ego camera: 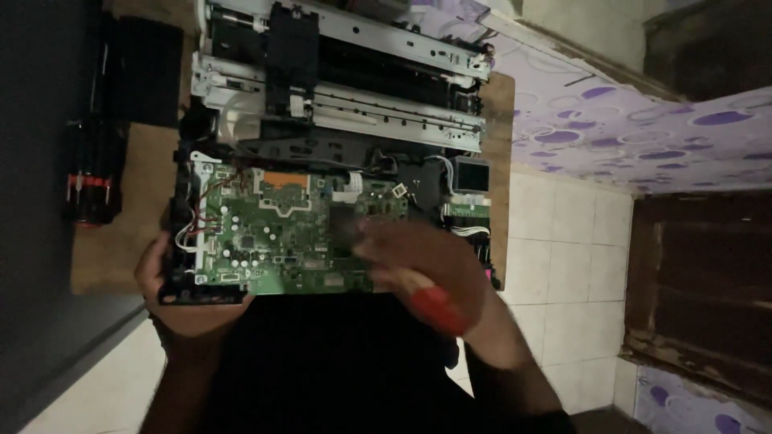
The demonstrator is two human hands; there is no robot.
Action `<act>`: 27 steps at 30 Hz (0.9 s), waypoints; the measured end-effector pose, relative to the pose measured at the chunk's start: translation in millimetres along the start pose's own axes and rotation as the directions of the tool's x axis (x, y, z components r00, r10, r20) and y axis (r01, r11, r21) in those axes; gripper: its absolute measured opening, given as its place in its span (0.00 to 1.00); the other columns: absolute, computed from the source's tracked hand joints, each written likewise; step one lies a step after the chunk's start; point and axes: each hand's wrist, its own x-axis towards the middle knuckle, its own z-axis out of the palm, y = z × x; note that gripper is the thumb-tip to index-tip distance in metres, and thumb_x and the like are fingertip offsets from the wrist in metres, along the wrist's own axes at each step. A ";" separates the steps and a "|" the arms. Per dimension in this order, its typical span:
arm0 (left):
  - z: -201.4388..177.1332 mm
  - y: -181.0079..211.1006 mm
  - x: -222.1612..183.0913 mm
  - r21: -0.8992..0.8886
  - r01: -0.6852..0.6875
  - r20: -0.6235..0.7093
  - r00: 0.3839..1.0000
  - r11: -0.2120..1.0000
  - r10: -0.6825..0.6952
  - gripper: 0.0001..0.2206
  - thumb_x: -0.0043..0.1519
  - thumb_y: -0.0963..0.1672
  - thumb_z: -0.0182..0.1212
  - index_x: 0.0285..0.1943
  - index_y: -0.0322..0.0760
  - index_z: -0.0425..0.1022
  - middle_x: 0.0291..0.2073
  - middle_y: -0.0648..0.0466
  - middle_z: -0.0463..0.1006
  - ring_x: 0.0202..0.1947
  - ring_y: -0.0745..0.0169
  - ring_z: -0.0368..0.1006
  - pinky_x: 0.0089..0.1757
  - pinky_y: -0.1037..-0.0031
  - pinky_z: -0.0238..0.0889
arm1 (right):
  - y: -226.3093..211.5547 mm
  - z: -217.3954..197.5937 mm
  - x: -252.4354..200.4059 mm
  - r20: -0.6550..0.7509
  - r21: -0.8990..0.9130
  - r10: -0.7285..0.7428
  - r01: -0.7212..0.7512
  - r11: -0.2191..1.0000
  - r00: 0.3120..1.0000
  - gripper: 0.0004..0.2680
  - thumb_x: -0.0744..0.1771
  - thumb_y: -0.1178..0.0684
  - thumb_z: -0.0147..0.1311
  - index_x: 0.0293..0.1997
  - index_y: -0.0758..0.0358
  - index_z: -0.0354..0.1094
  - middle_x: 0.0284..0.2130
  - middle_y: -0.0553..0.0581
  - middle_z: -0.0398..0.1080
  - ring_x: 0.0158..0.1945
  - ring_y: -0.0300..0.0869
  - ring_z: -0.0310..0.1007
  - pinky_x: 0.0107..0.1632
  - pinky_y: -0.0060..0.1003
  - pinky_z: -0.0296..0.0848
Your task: Cleaning the internal circuit board of a printer with a brush and disassembling parts with a screwdriver.
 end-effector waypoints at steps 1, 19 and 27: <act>0.6 -2.2 -1.1 0.058 -0.018 -0.014 1.000 0.998 0.018 0.47 0.45 0.43 0.77 0.70 0.19 0.50 0.61 0.29 0.65 0.58 0.32 0.69 0.59 0.53 0.65 | 0.9 3.4 5.4 0.047 0.025 0.025 -0.026 0.999 0.999 0.13 0.66 0.66 0.56 0.56 0.62 0.70 0.57 0.59 0.72 0.57 0.47 0.78 0.54 0.35 0.82; 1.7 -16.7 -5.8 -0.018 0.046 -0.081 0.996 0.999 -0.047 0.50 0.37 0.44 0.80 0.70 0.21 0.57 0.56 0.32 0.73 0.49 0.39 0.75 0.51 0.60 0.70 | -25.8 25.0 66.6 0.271 -0.263 0.079 -0.005 0.965 0.959 0.11 0.68 0.48 0.53 0.51 0.60 0.75 0.49 0.56 0.79 0.35 0.42 0.74 0.38 0.33 0.72; 21.3 -18.2 -0.7 -0.023 0.018 -0.345 0.938 1.000 -0.025 0.42 0.37 0.45 0.84 0.62 0.23 0.72 0.46 0.37 0.79 0.47 0.37 0.80 0.47 0.60 0.73 | -13.7 21.8 96.8 0.201 -0.200 0.031 0.010 0.980 0.979 0.11 0.71 0.48 0.50 0.60 0.52 0.70 0.48 0.56 0.77 0.36 0.51 0.81 0.39 0.47 0.81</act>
